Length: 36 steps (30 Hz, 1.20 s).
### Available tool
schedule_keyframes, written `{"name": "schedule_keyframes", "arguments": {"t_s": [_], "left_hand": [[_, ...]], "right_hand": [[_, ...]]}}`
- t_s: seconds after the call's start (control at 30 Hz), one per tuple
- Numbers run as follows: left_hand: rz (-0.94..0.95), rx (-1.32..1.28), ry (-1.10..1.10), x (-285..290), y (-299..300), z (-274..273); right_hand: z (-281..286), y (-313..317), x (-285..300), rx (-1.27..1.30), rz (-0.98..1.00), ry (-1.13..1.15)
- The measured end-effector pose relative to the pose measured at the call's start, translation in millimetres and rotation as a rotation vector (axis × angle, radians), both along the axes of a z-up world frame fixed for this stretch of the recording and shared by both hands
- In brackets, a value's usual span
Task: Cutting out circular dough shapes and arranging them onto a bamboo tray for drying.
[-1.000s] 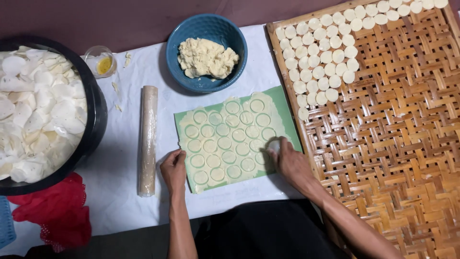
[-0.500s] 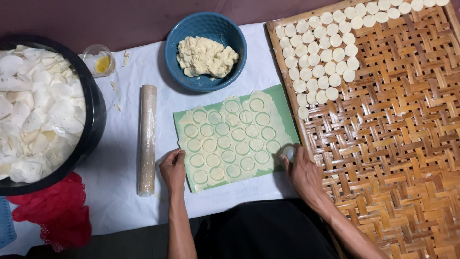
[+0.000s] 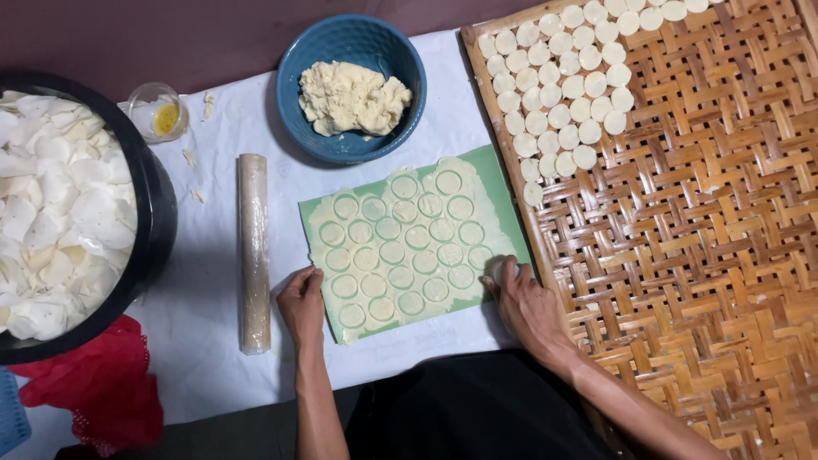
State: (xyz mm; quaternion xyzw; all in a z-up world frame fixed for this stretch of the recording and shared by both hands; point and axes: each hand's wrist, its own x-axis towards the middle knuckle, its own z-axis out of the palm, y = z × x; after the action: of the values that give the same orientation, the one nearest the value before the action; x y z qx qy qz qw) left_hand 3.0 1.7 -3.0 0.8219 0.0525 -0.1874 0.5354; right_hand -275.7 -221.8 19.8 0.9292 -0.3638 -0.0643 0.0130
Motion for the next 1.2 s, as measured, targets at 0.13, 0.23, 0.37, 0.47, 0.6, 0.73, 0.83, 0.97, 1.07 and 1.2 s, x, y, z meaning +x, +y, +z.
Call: {"name": "schedule_keyframes", "arguments": {"t_s": [0.13,0.23,0.37,0.47,0.6,0.73,0.83,0.97,1.07,1.2], "left_hand": [[-0.005,-0.004,-0.001,-3,-1,3],[0.009,-0.018,-0.008,-3,-2,6],[0.051,-0.074,0.027,-6,-3,11],[0.074,-0.107,0.034,-11,2,17],[0.098,-0.113,0.031,-17,7,31],[0.149,-0.130,0.006,-16,22,34],[0.168,-0.125,-0.020,-17,35,44],[0.121,-0.108,-0.064,-20,45,53],[0.112,-0.180,0.083,-29,38,82],[0.199,-0.400,0.326,-42,39,88]], "right_hand": [[-7,-6,-6,0.009,0.047,-0.007],[-8,-10,-4,0.191,-0.026,0.024],[12,-23,3,0.389,-0.181,-0.078],[28,-32,16,0.389,-0.241,-0.225],[58,-39,32,0.410,-0.256,-0.326],[70,-48,36,0.415,-0.284,-0.380],[67,-61,52,0.411,-0.273,-0.401],[53,-85,94,0.226,-0.128,-0.432],[38,-96,124,0.128,-0.012,-0.501],[36,-92,135,0.160,-0.024,-0.524]]}}
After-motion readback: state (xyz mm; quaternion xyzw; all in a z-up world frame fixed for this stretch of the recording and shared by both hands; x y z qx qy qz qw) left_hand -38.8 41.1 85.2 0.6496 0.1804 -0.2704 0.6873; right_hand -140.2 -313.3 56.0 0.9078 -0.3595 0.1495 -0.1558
